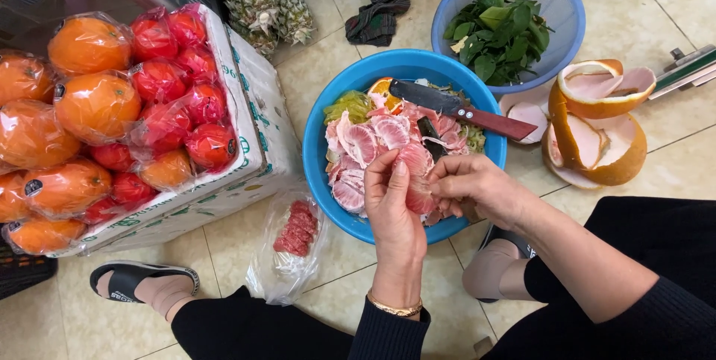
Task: A person sitting on the floor is peeling and segmenting a pomelo, placing the cleaned segments into a blue bowl.
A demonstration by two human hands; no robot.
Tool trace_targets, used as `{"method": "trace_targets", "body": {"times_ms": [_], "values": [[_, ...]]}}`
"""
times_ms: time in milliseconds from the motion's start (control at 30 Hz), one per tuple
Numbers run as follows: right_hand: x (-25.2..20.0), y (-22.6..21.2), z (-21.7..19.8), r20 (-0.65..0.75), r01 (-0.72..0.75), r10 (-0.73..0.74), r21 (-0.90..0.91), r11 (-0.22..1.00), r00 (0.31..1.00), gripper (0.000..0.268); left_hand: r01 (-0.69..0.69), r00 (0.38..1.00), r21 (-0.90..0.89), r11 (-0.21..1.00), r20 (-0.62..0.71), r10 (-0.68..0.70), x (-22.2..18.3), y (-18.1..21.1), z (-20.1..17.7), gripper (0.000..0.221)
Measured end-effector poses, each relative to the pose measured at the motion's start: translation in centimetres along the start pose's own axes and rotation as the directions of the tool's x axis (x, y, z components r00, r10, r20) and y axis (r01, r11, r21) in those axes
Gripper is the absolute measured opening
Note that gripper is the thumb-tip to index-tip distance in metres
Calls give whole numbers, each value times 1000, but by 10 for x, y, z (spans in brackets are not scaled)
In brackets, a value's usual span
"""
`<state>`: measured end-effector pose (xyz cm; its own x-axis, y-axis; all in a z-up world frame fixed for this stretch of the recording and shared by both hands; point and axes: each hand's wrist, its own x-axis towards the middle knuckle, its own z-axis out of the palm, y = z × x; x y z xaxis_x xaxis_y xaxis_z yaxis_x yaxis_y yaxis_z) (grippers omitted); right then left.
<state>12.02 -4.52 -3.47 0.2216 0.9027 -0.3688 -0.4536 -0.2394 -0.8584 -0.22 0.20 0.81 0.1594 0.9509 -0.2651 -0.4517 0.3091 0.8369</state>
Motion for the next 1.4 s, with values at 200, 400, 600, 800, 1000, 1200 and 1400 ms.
{"method": "trace_targets", "body": {"times_ms": [200,400,600,800,1000,1200,1400], "values": [[-5,-8,4,-18,-12,9,-125,992,1000,13,-20,999,57,998,35,18,-3,1,0,25],[0,-4,2,-3,-31,31,-51,998,1000,13,10,1000,-26,1000,12,-10,-1,1,-2,27],[-8,-14,8,-12,-26,25,-93,995,1000,14,-5,1000,20,1000,21,5,3,-2,-9,27],[0,-5,4,-2,-6,5,-137,991,1000,11,-2,999,57,998,50,-1,-3,0,-3,25],[-1,-8,3,-7,-51,50,-53,997,999,14,10,999,-5,1000,42,-10,1,4,-5,25],[-2,-7,9,4,-13,13,-122,992,1000,10,-14,998,38,999,65,11,-3,6,-2,25],[-2,-1,-1,-5,-54,54,-38,998,999,14,27,998,-29,999,53,-25,2,3,-7,26]]}}
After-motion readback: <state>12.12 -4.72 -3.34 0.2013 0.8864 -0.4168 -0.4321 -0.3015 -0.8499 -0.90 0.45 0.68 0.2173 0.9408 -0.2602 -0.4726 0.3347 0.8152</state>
